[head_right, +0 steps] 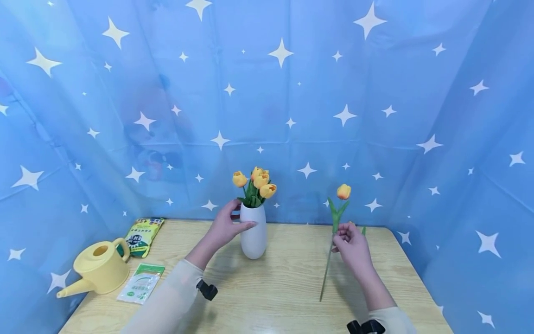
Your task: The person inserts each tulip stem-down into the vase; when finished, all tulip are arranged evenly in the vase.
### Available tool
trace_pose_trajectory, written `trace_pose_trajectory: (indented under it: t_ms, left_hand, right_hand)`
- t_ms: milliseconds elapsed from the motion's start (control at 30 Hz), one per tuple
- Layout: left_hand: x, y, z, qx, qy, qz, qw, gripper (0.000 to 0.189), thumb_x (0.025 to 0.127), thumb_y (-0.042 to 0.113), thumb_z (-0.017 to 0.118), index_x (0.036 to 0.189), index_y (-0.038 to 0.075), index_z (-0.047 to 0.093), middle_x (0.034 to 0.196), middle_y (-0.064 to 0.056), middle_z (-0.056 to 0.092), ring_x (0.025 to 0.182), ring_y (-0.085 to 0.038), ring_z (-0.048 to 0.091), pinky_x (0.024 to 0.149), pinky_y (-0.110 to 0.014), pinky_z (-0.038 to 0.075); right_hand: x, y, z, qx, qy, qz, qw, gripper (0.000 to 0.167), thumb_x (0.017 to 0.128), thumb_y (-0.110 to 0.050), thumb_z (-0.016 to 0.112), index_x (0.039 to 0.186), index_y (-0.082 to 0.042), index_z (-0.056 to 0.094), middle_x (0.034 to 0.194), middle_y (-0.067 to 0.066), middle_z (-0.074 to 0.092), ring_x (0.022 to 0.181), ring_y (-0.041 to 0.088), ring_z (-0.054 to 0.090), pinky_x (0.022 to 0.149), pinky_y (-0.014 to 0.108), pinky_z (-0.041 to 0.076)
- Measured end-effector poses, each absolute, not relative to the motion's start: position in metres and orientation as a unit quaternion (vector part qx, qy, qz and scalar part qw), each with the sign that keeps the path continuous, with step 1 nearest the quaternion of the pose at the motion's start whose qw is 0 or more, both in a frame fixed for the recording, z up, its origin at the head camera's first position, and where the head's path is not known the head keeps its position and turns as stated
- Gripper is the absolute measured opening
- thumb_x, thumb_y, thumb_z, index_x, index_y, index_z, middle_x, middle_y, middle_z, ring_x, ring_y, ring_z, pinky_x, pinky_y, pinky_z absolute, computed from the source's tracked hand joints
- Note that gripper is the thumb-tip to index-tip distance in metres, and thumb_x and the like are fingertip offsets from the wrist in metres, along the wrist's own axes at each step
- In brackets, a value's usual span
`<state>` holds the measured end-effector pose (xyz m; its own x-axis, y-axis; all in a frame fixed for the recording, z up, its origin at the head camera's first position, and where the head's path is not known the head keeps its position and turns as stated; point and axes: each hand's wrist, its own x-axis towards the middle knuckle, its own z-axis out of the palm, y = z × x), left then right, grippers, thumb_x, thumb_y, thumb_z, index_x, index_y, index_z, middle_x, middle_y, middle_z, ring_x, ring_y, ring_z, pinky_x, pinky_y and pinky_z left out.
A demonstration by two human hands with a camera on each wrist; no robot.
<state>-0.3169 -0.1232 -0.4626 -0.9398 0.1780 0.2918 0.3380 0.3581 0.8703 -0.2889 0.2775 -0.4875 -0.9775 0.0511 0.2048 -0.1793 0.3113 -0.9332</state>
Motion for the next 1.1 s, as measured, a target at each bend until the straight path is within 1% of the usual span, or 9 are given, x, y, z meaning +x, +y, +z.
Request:
trace_pose_trajectory:
  t_ms: [100,233,300,467,600,700,800,967,1100]
  left_hand:
    - [-0.316,-0.126,-0.463,-0.162,-0.822,-0.540,0.072,0.075,0.093,0.047,0.091,0.155,0.022,0.057,0.148,-0.002,0.061,0.137,-0.033,0.063,0.110,-0.056,0.057]
    - [-0.317,-0.128,-0.463,-0.171,-0.827,-0.531,0.069,0.076,0.094,0.047,0.090,0.156,0.020,0.055,0.149,-0.003,0.060,0.137,-0.036,0.063,0.110,-0.059,0.057]
    - [-0.317,-0.129,-0.464,-0.176,-0.829,-0.527,0.069,0.077,0.095,0.046,0.089,0.157,0.018,0.055,0.150,-0.004,0.060,0.137,-0.037,0.063,0.110,-0.061,0.056]
    - [-0.318,-0.131,-0.465,-0.184,-0.831,-0.521,0.069,0.077,0.096,0.042,0.089,0.158,0.014,0.053,0.151,-0.006,0.059,0.136,-0.040,0.063,0.110,-0.066,0.054]
    - [-0.318,-0.131,-0.465,-0.184,-0.826,-0.528,0.068,0.076,0.095,0.041,0.090,0.157,0.014,0.054,0.150,-0.006,0.059,0.136,-0.041,0.063,0.110,-0.068,0.053]
    - [-0.319,-0.130,-0.466,-0.179,-0.826,-0.530,0.071,0.076,0.094,0.042,0.091,0.156,0.016,0.055,0.148,-0.006,0.060,0.135,-0.038,0.063,0.111,-0.066,0.054]
    - [-0.319,-0.128,-0.466,-0.177,-0.829,-0.525,0.078,0.077,0.094,0.044,0.091,0.156,0.015,0.054,0.148,-0.006,0.061,0.134,-0.036,0.064,0.111,-0.061,0.056]
    - [-0.318,-0.125,-0.464,-0.176,-0.839,-0.506,0.097,0.079,0.093,0.045,0.091,0.155,0.014,0.054,0.147,-0.005,0.060,0.134,-0.033,0.063,0.109,-0.055,0.058]
    - [-0.317,-0.122,-0.463,-0.174,-0.846,-0.493,0.108,0.078,0.093,0.045,0.092,0.154,0.015,0.054,0.145,-0.003,0.061,0.133,-0.029,0.064,0.108,-0.051,0.059]
  right_hand:
    - [-0.288,0.276,-0.486,0.051,-0.798,0.592,0.100,0.029,0.107,0.003,0.061,0.134,0.011,0.053,0.110,0.016,0.065,0.087,0.009,0.068,0.074,0.031,0.067]
    - [-0.287,0.274,-0.485,0.062,-0.792,0.599,0.102,0.028,0.108,0.002,0.062,0.133,0.011,0.052,0.109,0.016,0.064,0.088,0.009,0.069,0.075,0.033,0.068]
    - [-0.287,0.273,-0.485,0.066,-0.789,0.602,0.102,0.027,0.108,0.002,0.063,0.132,0.011,0.052,0.107,0.015,0.065,0.087,0.009,0.069,0.075,0.034,0.068]
    - [-0.288,0.272,-0.483,0.073,-0.787,0.605,0.102,0.026,0.110,0.000,0.063,0.131,0.010,0.052,0.101,0.006,0.069,0.087,0.010,0.071,0.074,0.035,0.069]
    - [-0.287,0.270,-0.481,0.080,-0.779,0.612,0.107,0.026,0.110,0.001,0.064,0.130,0.010,0.050,0.101,0.008,0.070,0.086,0.010,0.071,0.073,0.034,0.068]
    - [-0.285,0.267,-0.477,0.086,-0.770,0.622,0.113,0.027,0.109,0.002,0.065,0.129,0.009,0.049,0.102,0.010,0.068,0.086,0.010,0.071,0.072,0.034,0.068]
    - [-0.284,0.264,-0.474,0.098,-0.761,0.631,0.115,0.029,0.107,0.004,0.066,0.129,0.009,0.047,0.101,0.010,0.067,0.086,0.010,0.071,0.073,0.035,0.069]
    - [-0.283,0.260,-0.469,0.116,-0.748,0.643,0.116,0.032,0.106,0.007,0.066,0.129,0.007,0.044,0.098,0.007,0.070,0.087,0.012,0.075,0.076,0.035,0.069]
    - [-0.282,0.256,-0.465,0.127,-0.737,0.653,0.122,0.034,0.106,0.006,0.068,0.130,0.006,0.043,0.099,0.004,0.074,0.087,0.014,0.078,0.078,0.034,0.068]
